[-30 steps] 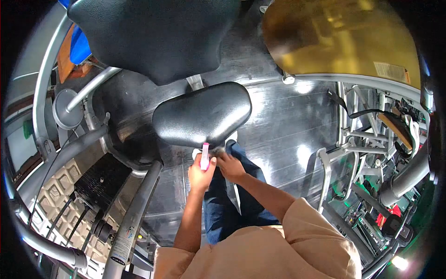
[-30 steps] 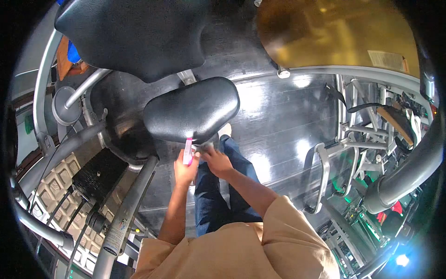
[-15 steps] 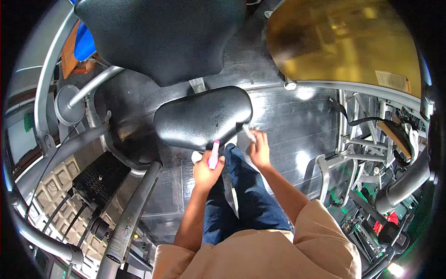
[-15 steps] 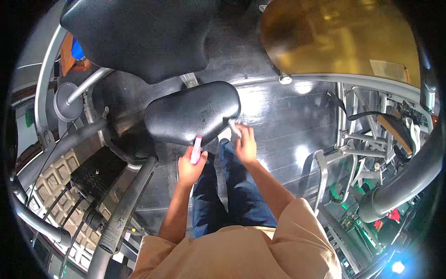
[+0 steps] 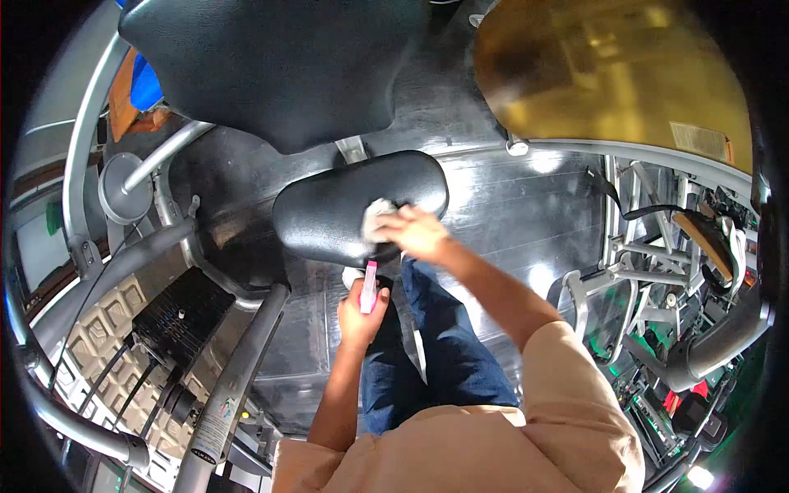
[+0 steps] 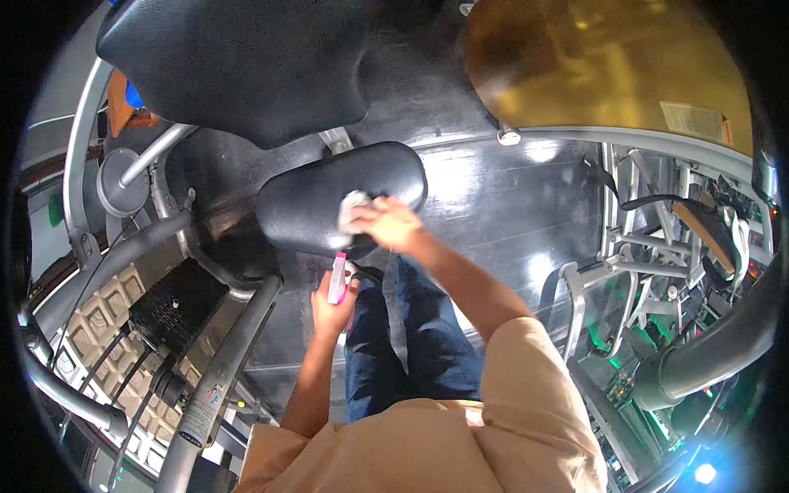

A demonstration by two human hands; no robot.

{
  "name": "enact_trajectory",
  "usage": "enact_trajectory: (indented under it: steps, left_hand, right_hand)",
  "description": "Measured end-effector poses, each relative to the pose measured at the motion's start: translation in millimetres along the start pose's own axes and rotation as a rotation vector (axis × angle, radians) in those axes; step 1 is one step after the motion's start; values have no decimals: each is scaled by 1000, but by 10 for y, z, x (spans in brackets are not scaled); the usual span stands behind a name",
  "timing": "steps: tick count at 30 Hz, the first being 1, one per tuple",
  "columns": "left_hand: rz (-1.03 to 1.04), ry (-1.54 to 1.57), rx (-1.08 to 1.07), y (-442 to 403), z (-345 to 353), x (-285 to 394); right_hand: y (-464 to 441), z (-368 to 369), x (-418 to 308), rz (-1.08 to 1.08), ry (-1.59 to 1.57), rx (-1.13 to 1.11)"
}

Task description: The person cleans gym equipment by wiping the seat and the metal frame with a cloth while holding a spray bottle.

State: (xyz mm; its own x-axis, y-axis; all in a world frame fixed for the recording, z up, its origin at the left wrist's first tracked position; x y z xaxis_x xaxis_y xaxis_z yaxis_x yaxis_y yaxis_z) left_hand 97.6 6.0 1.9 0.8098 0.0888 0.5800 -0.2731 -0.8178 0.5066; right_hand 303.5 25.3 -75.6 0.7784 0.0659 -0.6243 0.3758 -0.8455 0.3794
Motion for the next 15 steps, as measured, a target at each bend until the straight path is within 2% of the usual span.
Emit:
enact_trajectory:
  steps: [1, 2, 3, 4, 6, 8, 10, 11, 12, 14, 15]
  left_hand:
    - [-3, 0, 5, -5, -16, -28]
    - [-4, -15, 8, -1, -21, -64]
    - [-4, -28, 8, 2, -29, -76]
    - [-4, -26, 7, -1, -30, -79]
    - [-50, 28, -6, -16, -10, -77]
    - [-32, 40, 2, -19, 3, -82]
    - [-13, 42, 2, 4, -30, -90]
    - [-12, 44, -21, 12, -62, -84]
    - [-19, 45, -41, 28, -95, -85]
    - [-28, 26, -65, 41, -180, -115]
    - [-32, 12, -90, 41, -204, -143]
  right_hand:
    - [25, -7, 311, 56, 59, 62]
    - [67, -176, 512, 199, 34, 165]
    - [145, -337, 637, 259, 111, 384]
    - [129, -449, 734, 357, 55, 542]
    - [-66, -278, 714, 387, 23, 718]
    - [-178, 6, 320, 365, -25, 590]
    - [-22, 240, -272, 150, -195, 498]
    - [48, 567, -386, 70, -89, 382]
    - [240, 545, -525, 30, -152, 414]
    - [425, 441, -385, 69, 44, 190]
    - [476, 346, -171, 151, 21, 213]
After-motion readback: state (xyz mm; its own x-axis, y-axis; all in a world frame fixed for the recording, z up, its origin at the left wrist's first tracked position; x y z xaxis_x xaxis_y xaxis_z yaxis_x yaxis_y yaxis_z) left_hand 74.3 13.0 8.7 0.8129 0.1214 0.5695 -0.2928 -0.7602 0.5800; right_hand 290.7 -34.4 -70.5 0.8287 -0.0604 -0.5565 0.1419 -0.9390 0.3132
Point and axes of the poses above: each hand's wrist, its own y-axis away from the middle knuckle, its own z-axis out of the palm, x = y × z, the point moved 4 cm from there along -y, towards the middle knuckle, and after that the axes turned 12 degrees about -y, right-handed, at the moved point
